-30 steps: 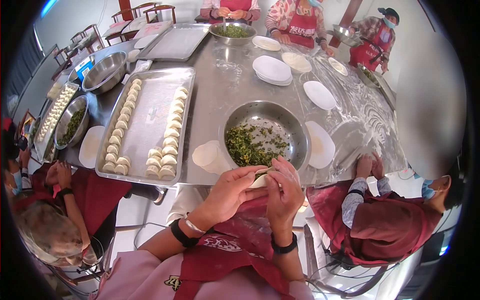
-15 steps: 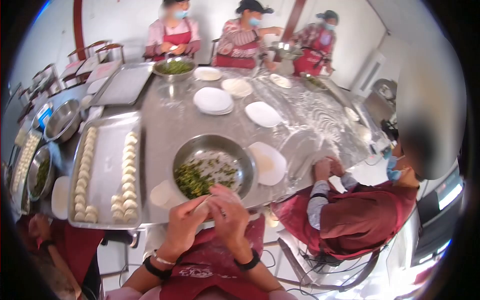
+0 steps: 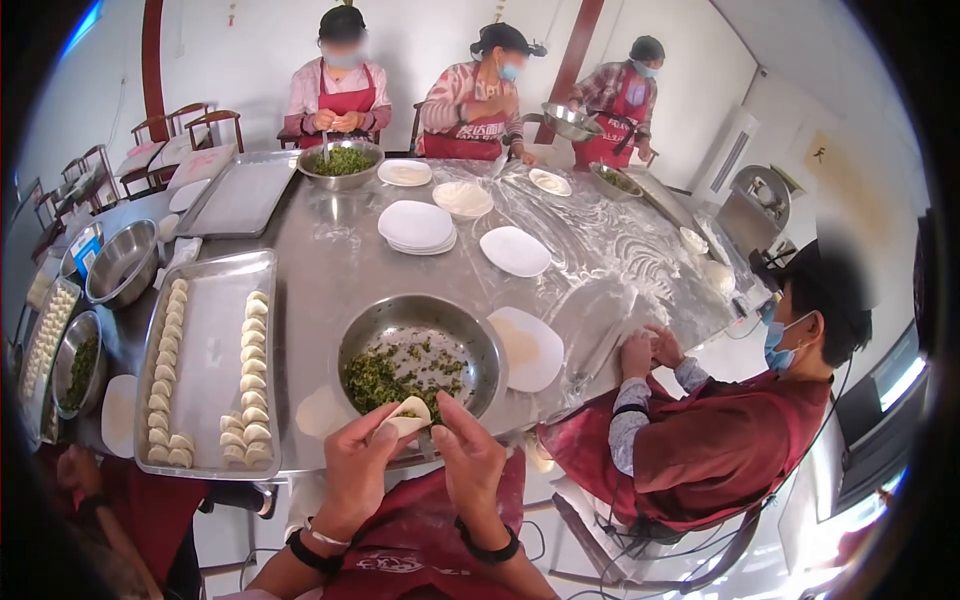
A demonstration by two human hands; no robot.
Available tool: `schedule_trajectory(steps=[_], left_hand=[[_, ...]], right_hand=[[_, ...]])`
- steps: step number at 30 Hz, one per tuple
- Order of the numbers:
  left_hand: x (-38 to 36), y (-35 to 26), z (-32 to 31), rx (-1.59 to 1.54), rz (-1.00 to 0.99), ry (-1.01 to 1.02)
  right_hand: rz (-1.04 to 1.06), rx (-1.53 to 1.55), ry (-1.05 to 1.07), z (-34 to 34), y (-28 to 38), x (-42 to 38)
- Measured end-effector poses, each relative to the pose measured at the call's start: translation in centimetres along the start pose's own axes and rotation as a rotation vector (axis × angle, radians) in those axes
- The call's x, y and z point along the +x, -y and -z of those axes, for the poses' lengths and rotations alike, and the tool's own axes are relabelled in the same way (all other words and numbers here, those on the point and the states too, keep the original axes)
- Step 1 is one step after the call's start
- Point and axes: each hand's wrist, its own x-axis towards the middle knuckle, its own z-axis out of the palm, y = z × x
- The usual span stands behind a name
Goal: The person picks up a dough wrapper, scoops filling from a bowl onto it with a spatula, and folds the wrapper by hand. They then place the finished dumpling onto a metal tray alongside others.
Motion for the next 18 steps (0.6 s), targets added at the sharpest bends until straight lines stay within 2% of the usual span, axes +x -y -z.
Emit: schedule_trajectory(steps=[3, 6, 8, 15, 18], left_hand=[[0.1, 0.2, 0.1, 0.022, -0.023, 0.007], [-0.2, 0.5, 0.8, 0.063, -0.036, 0.007], [-0.3, 1.3, 1.0, -0.049, -0.06, 0.018], [-0.3, 1.9, 1.1, -0.106, -0.088, 0.012], [-0.2, 1.9, 0.8, -0.12, -0.1, -0.005]], right_hand=[[-0.113, -0.09, -0.007, -0.2, 1.3, 0.0], [-0.203, 0.065, -0.02, -0.8, 1.6, -0.2], [-0.172, 0.107, 0.005, -1.2, 1.9, -0.4], [-0.131, 0.191, -0.013, -2.0, 2.0, -0.6], [-0.144, 0.121, -0.019, -2.0, 2.1, -0.5]])
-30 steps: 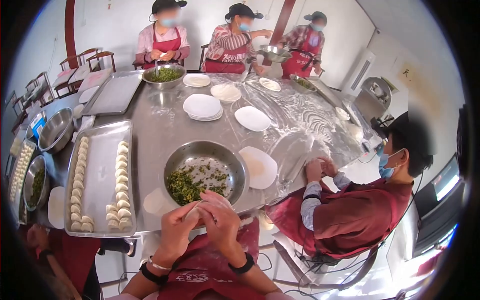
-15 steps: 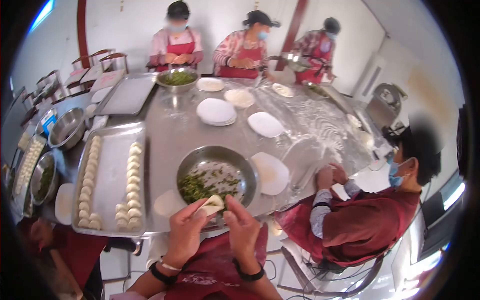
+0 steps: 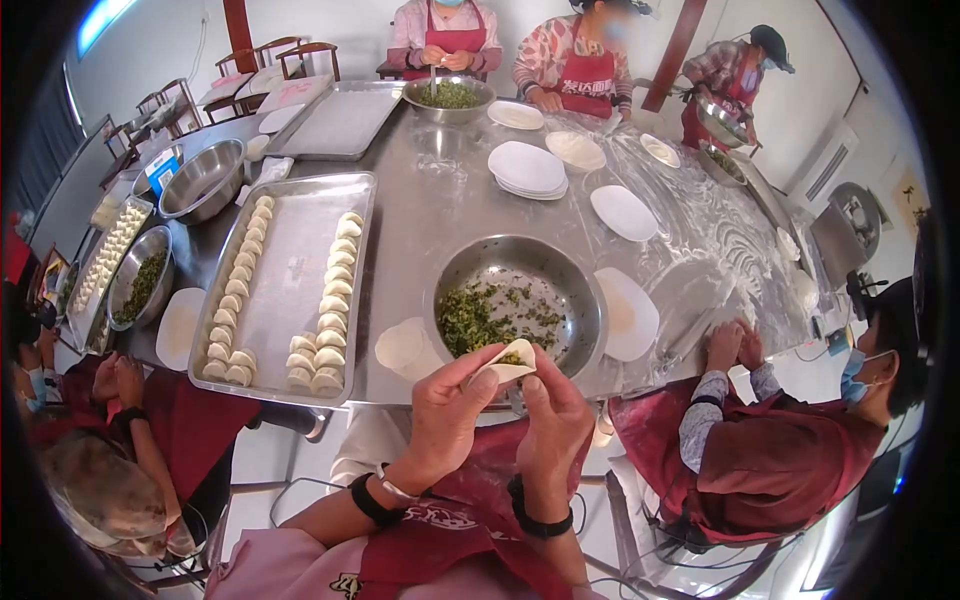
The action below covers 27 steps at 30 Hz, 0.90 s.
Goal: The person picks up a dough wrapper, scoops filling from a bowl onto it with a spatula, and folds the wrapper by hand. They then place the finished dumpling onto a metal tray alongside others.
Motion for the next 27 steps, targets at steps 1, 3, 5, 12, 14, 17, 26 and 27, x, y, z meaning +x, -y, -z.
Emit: schedule_trajectory(steps=[1, 3, 5, 12, 14, 17, 26, 27], left_hand=[[0.0, 0.0, 0.0, 0.011, 0.001, -0.002], [0.0, 0.2, 0.0, 0.028, 0.001, -0.008], [-0.1, 0.6, -0.1, 0.039, -0.006, -0.019], [-0.4, 0.8, -0.2, 0.044, -0.009, -0.023], [-0.4, 0.5, -0.4, 0.058, -0.013, -0.001], [-0.6, 0.5, -0.2, 0.067, -0.025, 0.032], [-0.8, -0.3, 0.2, 0.057, 0.014, 0.04], [-0.8, -0.2, 0.3, 0.063, 0.016, 0.048]], right_hand=[[-0.003, 0.019, 0.002, 0.0, -0.2, 0.0], [-0.01, 0.058, 0.004, -0.2, -0.7, 0.0], [-0.018, 0.003, -0.019, -0.7, -0.2, -0.2], [0.293, -0.271, -0.064, -0.7, -1.4, -0.3], [0.366, -0.328, -0.038, -0.5, -1.0, 0.0], [0.447, -0.403, 0.004, 0.0, -0.4, 0.3], [0.161, -0.167, 0.118, 0.4, -0.3, 0.3], [0.076, -0.082, 0.116, 0.3, -0.4, 0.3]])
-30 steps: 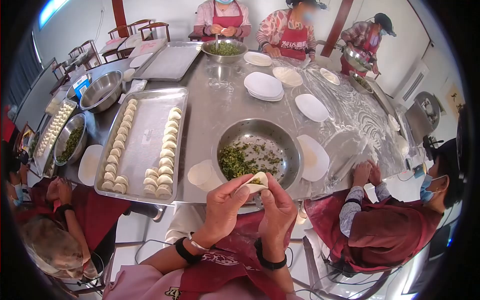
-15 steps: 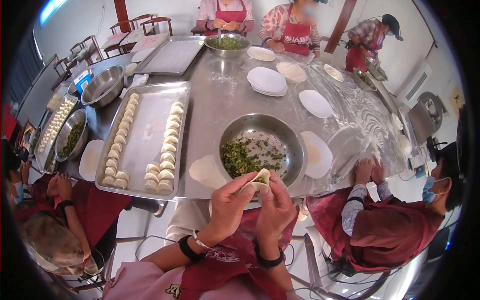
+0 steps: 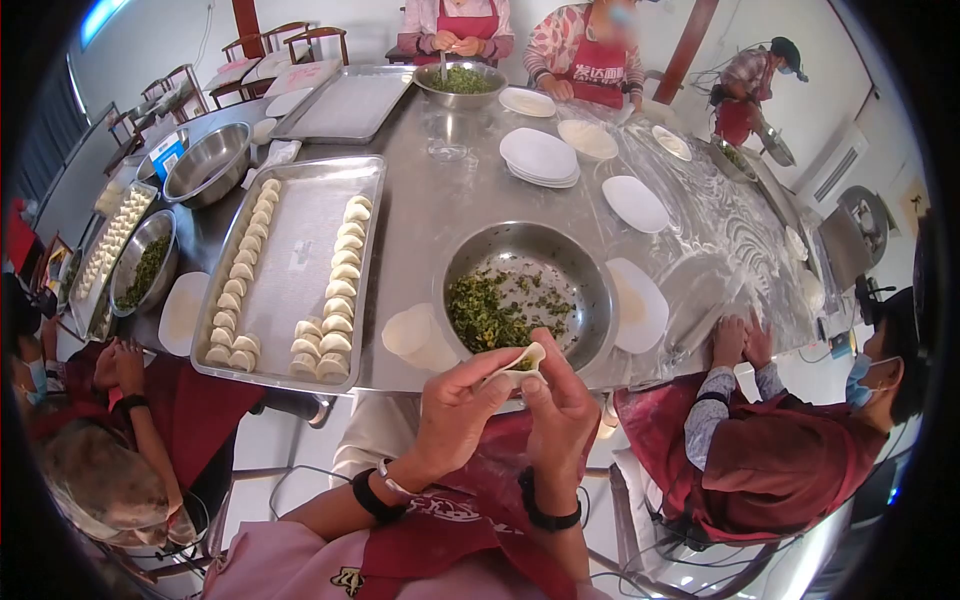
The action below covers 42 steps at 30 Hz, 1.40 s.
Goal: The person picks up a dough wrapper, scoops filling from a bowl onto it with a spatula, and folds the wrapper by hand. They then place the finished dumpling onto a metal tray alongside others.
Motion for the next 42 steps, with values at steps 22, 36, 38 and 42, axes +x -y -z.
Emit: schedule_trajectory(steps=[22, 36, 38, 42], left_hand=[[-0.4, -0.4, 1.3, 0.31, -0.012, 0.092], [0.5, -1.0, 1.9, 0.649, -0.099, 0.25], [0.9, -1.1, 2.4, 0.747, -0.14, 0.337], [1.7, -1.5, 2.9, 0.784, -0.047, 0.396]], right_hand=[[0.374, -0.415, 0.095, 1.3, -0.1, 0.2], [0.476, -0.446, 0.175, 1.2, -0.2, 0.2], [0.499, -0.454, 0.176, 1.3, -0.3, 0.2], [0.509, -0.615, 0.221, 1.7, -0.2, 0.3]])
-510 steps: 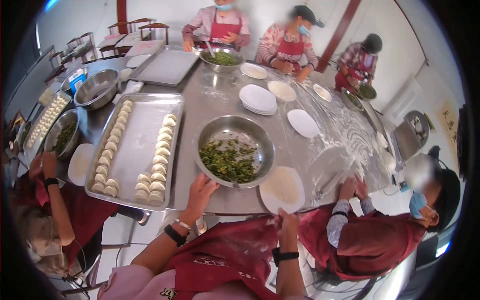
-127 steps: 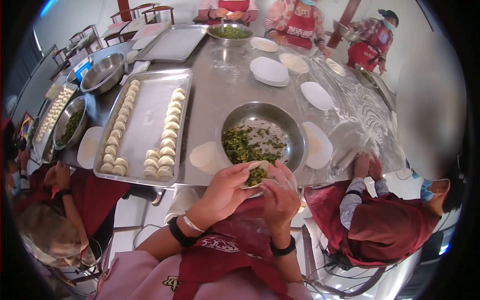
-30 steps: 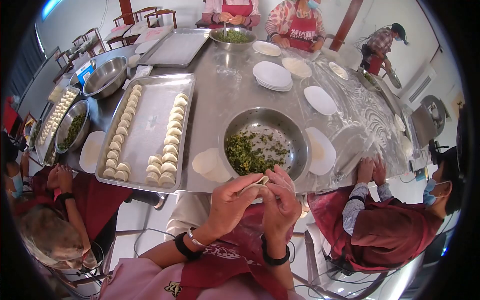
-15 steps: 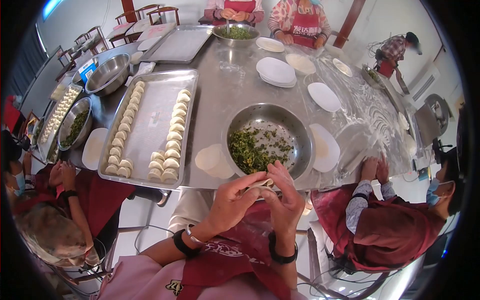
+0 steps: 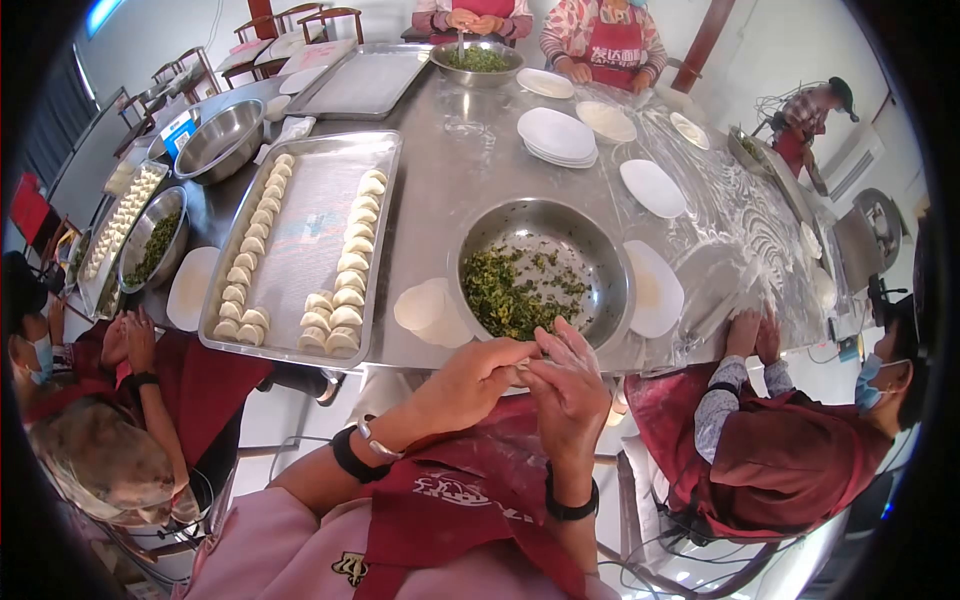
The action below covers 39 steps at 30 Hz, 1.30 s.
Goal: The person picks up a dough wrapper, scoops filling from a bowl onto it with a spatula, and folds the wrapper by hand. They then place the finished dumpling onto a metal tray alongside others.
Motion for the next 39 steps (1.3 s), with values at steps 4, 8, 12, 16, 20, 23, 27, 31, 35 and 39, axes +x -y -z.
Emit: schedule_trajectory(steps=[4, 8, 12, 16, 20, 23, 27, 31, 35, 39], left_hand=[[0.0, -0.6, 0.0, -0.205, 0.036, 0.013], [0.1, -1.2, 0.7, -0.299, 0.117, 0.105], [-0.5, -3.5, 0.7, -0.599, 0.196, 0.04], [-1.7, -2.3, -1.3, -0.799, 0.163, -0.114], [-1.9, -2.0, -2.3, -0.854, 0.121, -0.211], [-2.0, -1.9, -2.5, -0.771, 0.129, -0.231], [-2.1, -2.1, -2.9, -0.568, 0.079, -0.238], [-2.3, -2.3, -2.9, -0.478, 0.061, -0.219], [-2.3, -0.9, -2.6, -0.423, 0.127, -0.195], [-2.3, -1.3, -2.3, -0.541, 0.109, -0.158]], right_hand=[[-0.096, -0.017, 0.022, 0.3, 1.1, 0.5], [-0.08, 0.044, 0.059, 0.8, 1.0, 0.7], [-0.186, 0.292, -0.101, 0.4, 0.4, -0.1], [-0.285, 0.424, -0.17, 0.1, 1.9, 0.3], [-0.262, 0.379, -0.166, -0.2, 2.3, 0.3], [-0.21, 0.289, -0.164, 0.0, 2.1, 0.1], [-0.168, 0.261, -0.185, 0.1, 2.3, 0.2], [-0.122, 0.296, -0.192, 0.0, 1.6, -0.1], [-0.128, 0.229, -0.114, 0.2, 1.1, -0.1], [-0.325, 0.429, -0.107, -0.1, 2.5, 0.4]])
